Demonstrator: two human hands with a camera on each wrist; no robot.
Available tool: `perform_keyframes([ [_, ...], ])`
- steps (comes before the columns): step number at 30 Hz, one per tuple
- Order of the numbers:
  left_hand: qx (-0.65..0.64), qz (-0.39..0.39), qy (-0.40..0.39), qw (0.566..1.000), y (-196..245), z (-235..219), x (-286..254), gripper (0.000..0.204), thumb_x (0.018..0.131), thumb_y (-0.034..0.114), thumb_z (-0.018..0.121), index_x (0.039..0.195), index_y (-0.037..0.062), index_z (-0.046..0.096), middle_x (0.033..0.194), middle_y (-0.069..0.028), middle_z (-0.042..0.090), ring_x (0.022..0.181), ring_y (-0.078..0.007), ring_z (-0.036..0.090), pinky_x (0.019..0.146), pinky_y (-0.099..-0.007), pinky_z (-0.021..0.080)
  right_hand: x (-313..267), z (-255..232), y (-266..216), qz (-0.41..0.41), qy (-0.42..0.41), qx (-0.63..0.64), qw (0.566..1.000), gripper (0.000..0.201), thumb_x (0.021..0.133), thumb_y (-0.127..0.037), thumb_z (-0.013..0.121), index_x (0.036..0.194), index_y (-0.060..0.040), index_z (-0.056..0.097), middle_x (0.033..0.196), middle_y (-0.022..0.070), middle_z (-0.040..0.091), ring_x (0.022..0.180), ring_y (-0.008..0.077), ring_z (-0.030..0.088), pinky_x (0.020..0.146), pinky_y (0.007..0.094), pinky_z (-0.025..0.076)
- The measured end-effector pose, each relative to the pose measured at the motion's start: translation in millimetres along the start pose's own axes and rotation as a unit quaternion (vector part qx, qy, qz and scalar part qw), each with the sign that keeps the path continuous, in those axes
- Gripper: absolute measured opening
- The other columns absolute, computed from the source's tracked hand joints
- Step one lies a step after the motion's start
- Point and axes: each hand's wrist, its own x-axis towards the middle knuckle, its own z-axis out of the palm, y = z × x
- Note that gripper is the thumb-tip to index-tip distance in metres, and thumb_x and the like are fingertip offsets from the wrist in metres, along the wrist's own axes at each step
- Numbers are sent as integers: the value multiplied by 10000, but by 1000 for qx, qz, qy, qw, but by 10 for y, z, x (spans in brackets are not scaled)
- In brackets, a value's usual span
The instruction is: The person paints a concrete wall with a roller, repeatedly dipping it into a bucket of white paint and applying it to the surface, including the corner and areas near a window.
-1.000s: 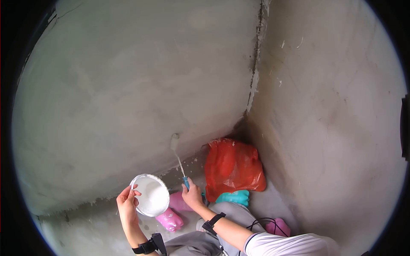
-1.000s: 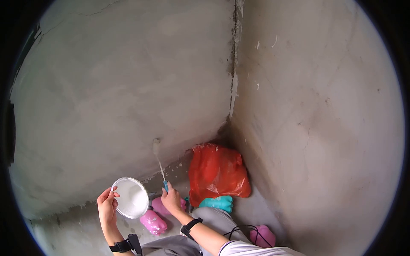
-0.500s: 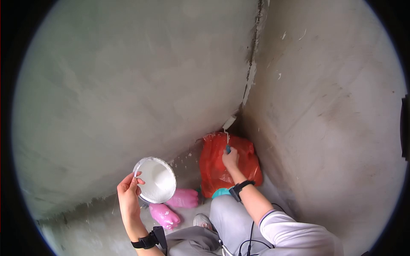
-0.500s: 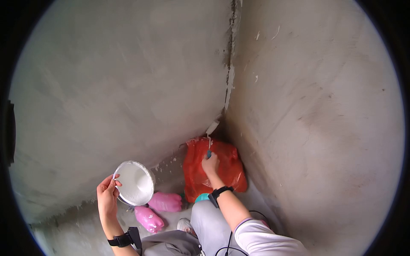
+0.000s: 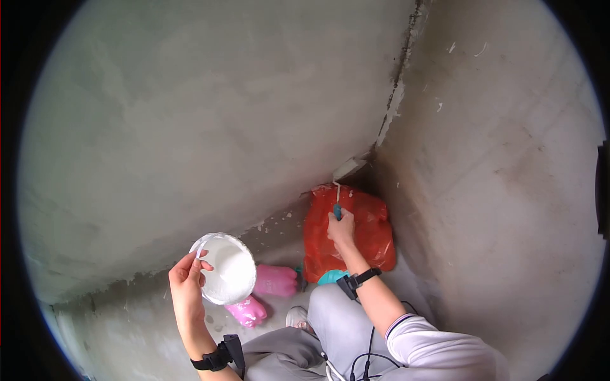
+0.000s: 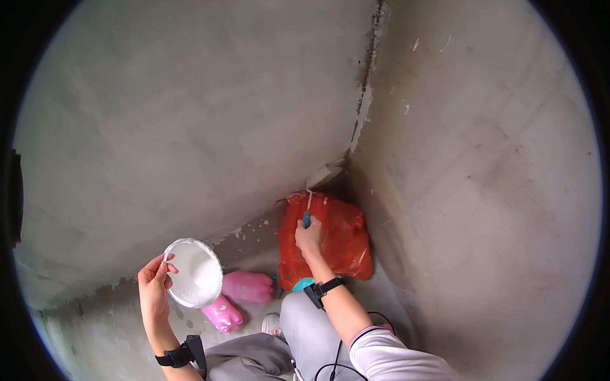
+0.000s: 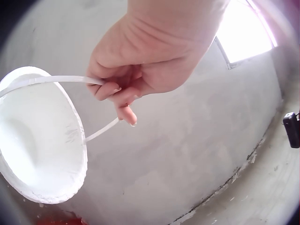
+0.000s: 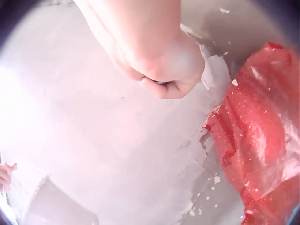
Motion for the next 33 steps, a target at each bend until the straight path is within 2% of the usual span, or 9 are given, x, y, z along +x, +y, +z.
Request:
perform_keyframes([
  [4,-17,-9,-24,1000,-15,-29,22,231,964,49,491,1098,-33,661,719,10,608,571,-33,349,521,-192,280,56,-351,-66,117,-94,194,969,78,933,-102,584,891,-57,536,619,5,484,423,84,422,345,250,287],
  [8,-30,6,-39,999,-43,-33,39,232,965,43,486,1097,-32,662,720,8,608,563,-33,344,518,-191,277,428,-600,18,134,-94,211,964,121,937,-120,581,848,-67,517,623,10,474,437,77,398,353,239,269],
  [16,-5,-6,-37,999,77,-20,-59,231,961,33,480,1085,-38,662,719,6,608,559,-30,345,511,-195,277,1158,-603,387,199,-60,200,958,93,936,-93,552,852,-65,524,624,32,486,445,93,400,371,244,279],
  [20,27,-17,-40,999,208,5,-78,230,962,34,481,1082,-41,662,707,6,608,556,-30,350,509,-196,280,1126,-708,417,168,-68,156,971,149,922,-91,570,789,-59,512,607,24,478,446,90,409,368,250,280],
  [25,44,5,-28,999,208,34,-70,222,962,42,490,1073,-42,662,682,6,605,549,-25,346,506,-194,275,860,-964,-31,141,-112,140,974,151,924,-90,577,794,-74,501,627,9,493,437,67,386,371,233,265],
  [27,26,5,-28,999,199,38,-80,220,962,43,491,1073,-42,661,687,7,605,548,-25,342,506,-195,272,719,-1231,-159,135,-205,173,954,65,938,-91,558,883,-62,539,640,-4,491,426,39,361,364,209,244],
  [29,9,2,-30,1000,168,19,-83,219,962,44,493,1074,-43,660,692,8,605,548,-25,338,505,-195,269,604,-1477,-283,130,-228,205,943,42,946,-94,549,954,-54,554,644,-9,488,422,27,349,360,198,238],
  [31,-11,8,-35,999,122,6,-76,217,962,45,494,1074,-45,657,702,8,604,546,-27,330,503,-197,264,469,-1579,-345,115,-251,232,932,185,963,-110,529,1130,-41,568,663,-18,488,416,8,329,350,178,233],
  [33,-24,11,-38,999,105,22,-76,217,962,47,496,1074,-44,658,705,7,603,546,-27,327,503,-198,261,354,-1547,-335,104,-252,260,926,191,964,-121,534,1137,-47,567,667,-19,490,417,10,329,349,177,237],
])
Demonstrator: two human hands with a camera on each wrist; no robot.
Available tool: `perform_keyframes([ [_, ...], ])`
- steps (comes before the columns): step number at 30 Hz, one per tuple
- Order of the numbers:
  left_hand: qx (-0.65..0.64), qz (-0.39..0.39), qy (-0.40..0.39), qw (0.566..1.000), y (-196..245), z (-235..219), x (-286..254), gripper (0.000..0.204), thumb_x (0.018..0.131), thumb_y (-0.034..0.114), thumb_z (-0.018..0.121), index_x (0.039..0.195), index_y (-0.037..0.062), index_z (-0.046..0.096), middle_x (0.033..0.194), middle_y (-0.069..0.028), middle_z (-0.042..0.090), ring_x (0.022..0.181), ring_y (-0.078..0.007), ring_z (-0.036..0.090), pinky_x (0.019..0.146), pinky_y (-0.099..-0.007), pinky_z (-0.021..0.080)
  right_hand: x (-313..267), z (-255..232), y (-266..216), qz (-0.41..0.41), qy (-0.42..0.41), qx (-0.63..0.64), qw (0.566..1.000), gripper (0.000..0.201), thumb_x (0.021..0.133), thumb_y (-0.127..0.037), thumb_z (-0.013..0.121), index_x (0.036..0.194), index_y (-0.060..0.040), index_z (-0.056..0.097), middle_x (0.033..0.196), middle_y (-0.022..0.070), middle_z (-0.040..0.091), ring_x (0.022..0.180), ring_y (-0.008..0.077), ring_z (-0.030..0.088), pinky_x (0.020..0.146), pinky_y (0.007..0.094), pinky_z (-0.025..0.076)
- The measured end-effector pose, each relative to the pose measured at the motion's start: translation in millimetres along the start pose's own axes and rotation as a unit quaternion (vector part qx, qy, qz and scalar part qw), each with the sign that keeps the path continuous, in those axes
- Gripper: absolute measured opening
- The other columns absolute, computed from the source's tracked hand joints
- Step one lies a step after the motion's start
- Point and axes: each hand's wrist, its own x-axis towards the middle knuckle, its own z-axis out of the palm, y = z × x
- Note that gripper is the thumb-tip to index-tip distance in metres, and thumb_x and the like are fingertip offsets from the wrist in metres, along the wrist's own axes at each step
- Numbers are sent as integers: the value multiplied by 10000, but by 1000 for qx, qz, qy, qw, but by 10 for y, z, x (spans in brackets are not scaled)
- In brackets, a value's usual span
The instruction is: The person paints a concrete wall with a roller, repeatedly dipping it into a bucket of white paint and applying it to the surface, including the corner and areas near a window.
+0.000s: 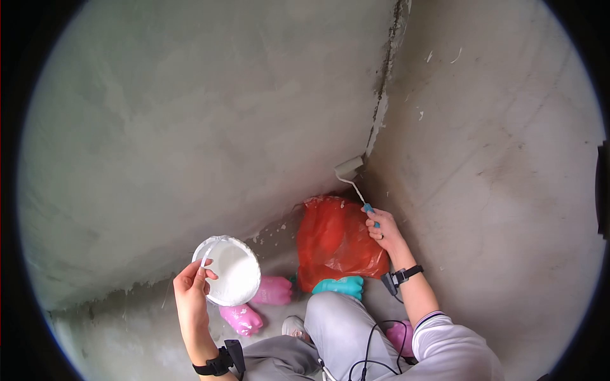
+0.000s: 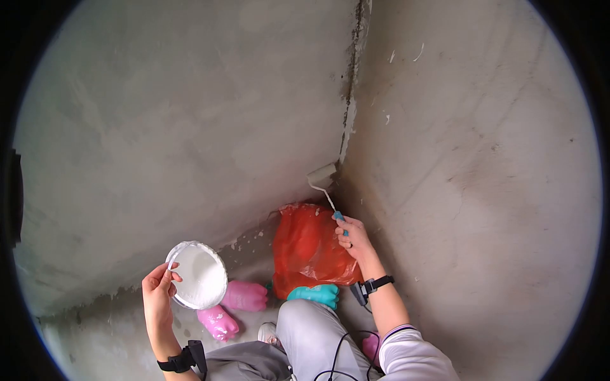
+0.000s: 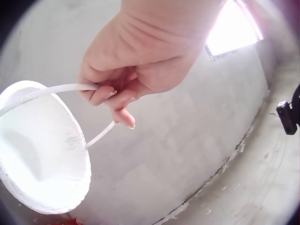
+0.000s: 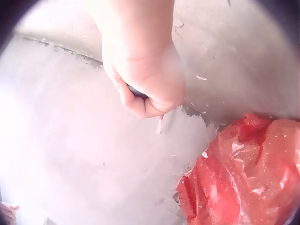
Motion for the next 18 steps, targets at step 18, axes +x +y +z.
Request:
perform_keyframes([
  [18,58,-16,-50,997,61,100,86,213,967,48,494,1064,-42,661,697,5,593,539,-22,322,495,-193,243,834,-664,310,143,70,92,983,169,977,-180,516,1043,-26,534,620,-20,443,388,31,322,325,180,232],
])
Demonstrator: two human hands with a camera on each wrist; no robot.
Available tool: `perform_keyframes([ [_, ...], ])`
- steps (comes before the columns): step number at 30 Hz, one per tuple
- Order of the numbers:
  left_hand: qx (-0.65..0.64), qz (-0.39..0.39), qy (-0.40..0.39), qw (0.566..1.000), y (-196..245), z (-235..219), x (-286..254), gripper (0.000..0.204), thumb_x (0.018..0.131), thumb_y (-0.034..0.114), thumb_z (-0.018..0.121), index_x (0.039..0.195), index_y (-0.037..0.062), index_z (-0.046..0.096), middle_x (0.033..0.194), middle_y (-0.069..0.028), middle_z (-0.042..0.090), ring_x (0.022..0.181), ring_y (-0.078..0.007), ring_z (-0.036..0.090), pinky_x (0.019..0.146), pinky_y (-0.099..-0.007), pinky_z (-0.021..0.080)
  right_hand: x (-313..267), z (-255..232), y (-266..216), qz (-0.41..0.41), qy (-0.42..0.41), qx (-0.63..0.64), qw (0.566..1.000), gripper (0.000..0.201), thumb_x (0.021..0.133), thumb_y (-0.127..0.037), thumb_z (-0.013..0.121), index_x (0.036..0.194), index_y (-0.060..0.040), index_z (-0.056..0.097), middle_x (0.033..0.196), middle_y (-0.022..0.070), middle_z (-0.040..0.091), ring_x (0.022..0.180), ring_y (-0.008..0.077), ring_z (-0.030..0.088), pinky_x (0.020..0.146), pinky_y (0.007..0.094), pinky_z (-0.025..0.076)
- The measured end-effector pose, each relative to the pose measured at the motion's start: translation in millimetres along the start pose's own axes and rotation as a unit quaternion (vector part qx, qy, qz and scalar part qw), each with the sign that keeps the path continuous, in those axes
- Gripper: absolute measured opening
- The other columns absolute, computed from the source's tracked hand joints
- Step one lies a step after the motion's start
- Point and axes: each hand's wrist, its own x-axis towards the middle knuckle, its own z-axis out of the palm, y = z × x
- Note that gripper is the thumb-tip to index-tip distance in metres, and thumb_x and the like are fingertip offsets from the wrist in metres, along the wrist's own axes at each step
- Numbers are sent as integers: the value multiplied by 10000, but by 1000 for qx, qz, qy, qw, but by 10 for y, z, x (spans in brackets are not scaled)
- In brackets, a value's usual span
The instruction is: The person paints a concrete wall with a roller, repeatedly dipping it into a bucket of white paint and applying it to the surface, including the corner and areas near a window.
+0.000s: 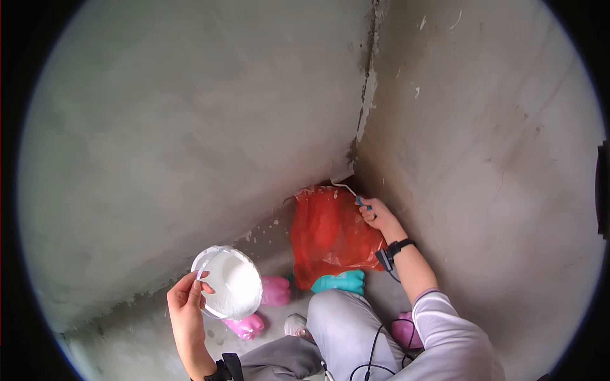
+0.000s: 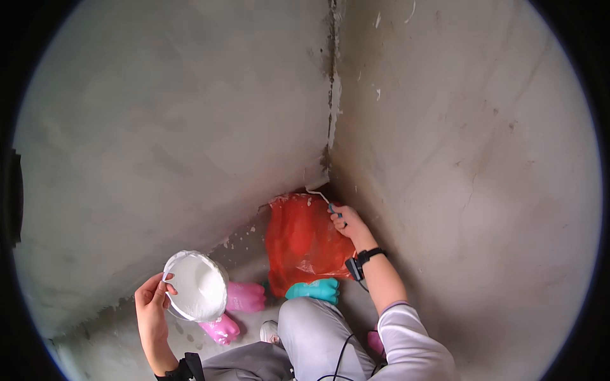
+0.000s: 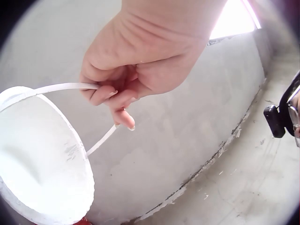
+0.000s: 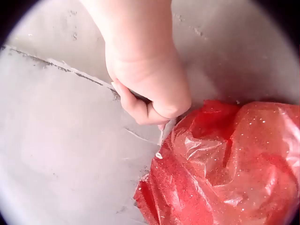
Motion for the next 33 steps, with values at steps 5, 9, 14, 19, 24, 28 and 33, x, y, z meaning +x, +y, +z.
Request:
perform_keyframes([
  [5,8,8,14,1000,29,45,-41,216,968,44,496,1076,-40,662,697,0,596,540,-22,326,490,-191,247,81,283,118,-57,78,-57,994,94,950,-116,532,977,-26,526,630,-10,456,415,44,312,354,199,195],
  [9,-16,5,17,1000,67,5,-65,210,964,54,511,1071,-38,666,700,2,599,541,-25,329,496,-194,258,-320,623,-38,-84,84,-114,986,77,945,-102,526,970,-29,525,632,-9,459,415,47,308,358,205,199],
  [14,22,4,53,998,-5,-114,-35,213,933,48,523,1056,-25,681,712,9,617,546,-19,356,499,-200,278,-704,826,-115,-104,34,-168,980,72,938,-110,543,950,-39,554,612,10,486,401,80,370,346,221,269],
  [19,-52,39,6,998,-226,-112,3,200,961,74,473,1018,-15,644,655,34,567,506,8,367,451,-179,236,-1379,1149,-238,-161,-12,-137,977,90,916,-134,590,865,-67,558,630,27,521,403,72,382,350,224,267],
  [24,-90,14,45,995,-326,-95,-29,211,943,70,511,1071,-29,647,708,22,609,577,-2,396,512,-183,253,-1107,1023,-177,-128,-19,-92,987,78,945,-103,541,872,-82,526,624,-9,464,414,37,327,355,210,209],
  [28,-68,11,51,996,-74,-39,-146,207,940,43,511,1065,-39,653,694,12,608,548,-17,353,499,-186,263,-740,1226,59,-179,92,-263,944,123,950,-106,547,835,-82,509,604,-9,465,423,51,363,359,227,251],
  [33,-8,1,66,998,190,193,-165,200,943,28,500,1037,-40,663,691,3,612,559,-25,384,509,-198,308,-597,882,323,-204,140,-320,915,143,948,-110,553,815,-89,506,607,-5,478,410,57,364,358,231,263],
])
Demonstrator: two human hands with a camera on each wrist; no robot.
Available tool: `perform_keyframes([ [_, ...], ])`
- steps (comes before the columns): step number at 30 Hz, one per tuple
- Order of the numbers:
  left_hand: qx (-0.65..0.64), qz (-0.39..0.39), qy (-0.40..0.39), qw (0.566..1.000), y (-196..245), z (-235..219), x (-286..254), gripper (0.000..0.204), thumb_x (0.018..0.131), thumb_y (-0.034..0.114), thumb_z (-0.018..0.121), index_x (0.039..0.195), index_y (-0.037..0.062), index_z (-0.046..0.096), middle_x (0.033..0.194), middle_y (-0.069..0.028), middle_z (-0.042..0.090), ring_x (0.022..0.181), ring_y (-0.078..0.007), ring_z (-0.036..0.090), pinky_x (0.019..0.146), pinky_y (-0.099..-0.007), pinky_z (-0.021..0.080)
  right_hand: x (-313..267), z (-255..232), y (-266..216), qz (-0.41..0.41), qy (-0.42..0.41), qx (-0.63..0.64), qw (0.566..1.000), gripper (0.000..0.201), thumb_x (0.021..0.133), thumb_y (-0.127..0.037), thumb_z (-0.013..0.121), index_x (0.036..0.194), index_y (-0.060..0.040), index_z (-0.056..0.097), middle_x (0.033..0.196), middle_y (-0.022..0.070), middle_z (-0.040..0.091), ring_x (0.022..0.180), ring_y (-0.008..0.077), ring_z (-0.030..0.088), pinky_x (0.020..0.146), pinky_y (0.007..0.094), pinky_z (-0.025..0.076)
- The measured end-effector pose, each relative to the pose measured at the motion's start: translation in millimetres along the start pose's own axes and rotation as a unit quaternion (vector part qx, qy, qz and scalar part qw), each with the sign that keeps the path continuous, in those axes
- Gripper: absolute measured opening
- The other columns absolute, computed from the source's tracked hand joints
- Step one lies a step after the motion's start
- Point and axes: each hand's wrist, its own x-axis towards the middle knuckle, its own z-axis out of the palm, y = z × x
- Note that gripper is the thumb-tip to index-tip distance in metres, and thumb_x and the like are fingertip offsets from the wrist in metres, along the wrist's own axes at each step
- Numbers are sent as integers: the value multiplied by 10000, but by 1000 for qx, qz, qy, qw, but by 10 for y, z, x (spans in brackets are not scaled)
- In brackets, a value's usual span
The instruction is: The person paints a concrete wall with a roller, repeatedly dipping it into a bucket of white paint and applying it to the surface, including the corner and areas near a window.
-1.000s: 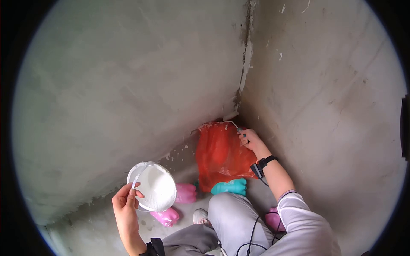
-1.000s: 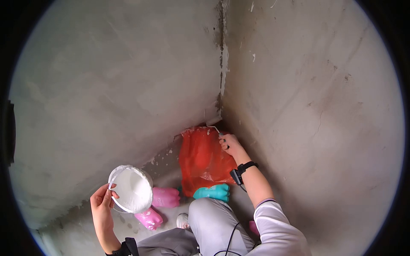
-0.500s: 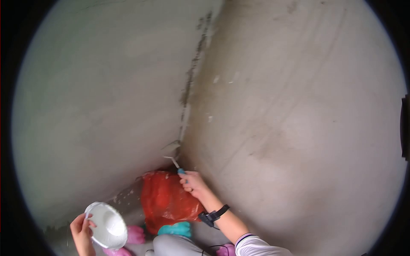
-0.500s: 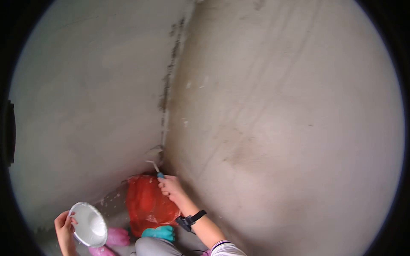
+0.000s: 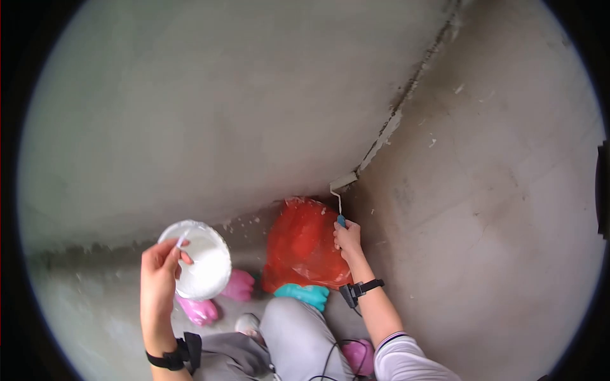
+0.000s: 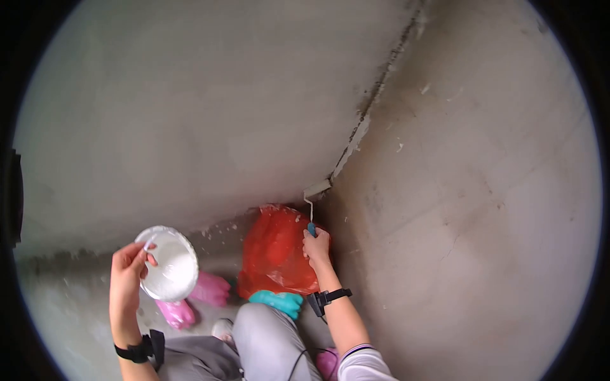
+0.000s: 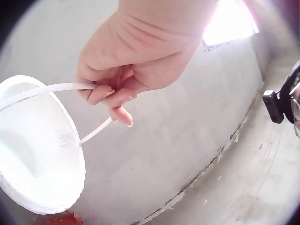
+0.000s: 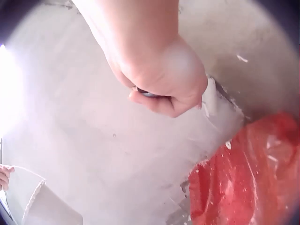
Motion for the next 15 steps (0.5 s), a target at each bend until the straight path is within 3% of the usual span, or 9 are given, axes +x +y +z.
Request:
perform_keyframes([
  [3,-12,3,-18,1000,-179,-3,153,191,945,36,501,1016,-38,662,685,-2,615,564,-35,391,511,-205,317,88,-110,-121,25,-21,17,999,105,946,-118,562,857,-82,520,605,-3,478,401,58,353,355,231,270],
  [8,-39,6,-36,999,-215,-15,199,189,955,43,498,1006,-36,662,676,-1,610,572,-43,393,526,-203,322,-182,-106,-799,72,-85,121,986,58,943,-105,569,953,-49,559,649,4,497,411,54,350,361,219,264],
  [9,-38,-7,-33,999,-150,9,148,191,956,43,496,1001,-37,664,674,-2,607,573,-43,390,529,-203,319,-260,-143,-891,86,-108,149,979,149,958,-115,545,1062,-8,553,673,4,484,419,48,356,365,215,273],
  [10,-50,5,-30,998,-200,21,157,193,956,44,493,997,-38,664,670,-2,602,572,-41,383,526,-208,311,-256,-189,-902,84,-105,131,982,149,958,-115,545,1062,-8,553,673,4,484,419,48,356,365,215,273],
  [12,-50,-15,-43,998,-166,5,130,175,936,33,512,965,-45,666,677,12,602,604,-51,387,565,-230,337,-221,-291,-899,164,-178,285,928,276,981,-147,512,1182,42,519,674,14,463,414,56,358,366,217,287],
  [13,-60,-18,-41,997,-154,16,105,175,936,33,512,965,-45,666,677,12,602,604,-51,387,565,-230,337,-174,-363,-863,162,-177,274,931,276,981,-147,512,1182,42,519,674,14,463,414,56,358,366,217,287],
  [15,-55,-12,-34,998,-123,27,78,173,931,27,508,951,-47,663,683,-2,610,636,-68,438,611,-240,372,-41,-540,-693,249,-241,439,829,366,1003,-164,466,1281,73,454,682,29,443,400,61,341,350,210,283],
])
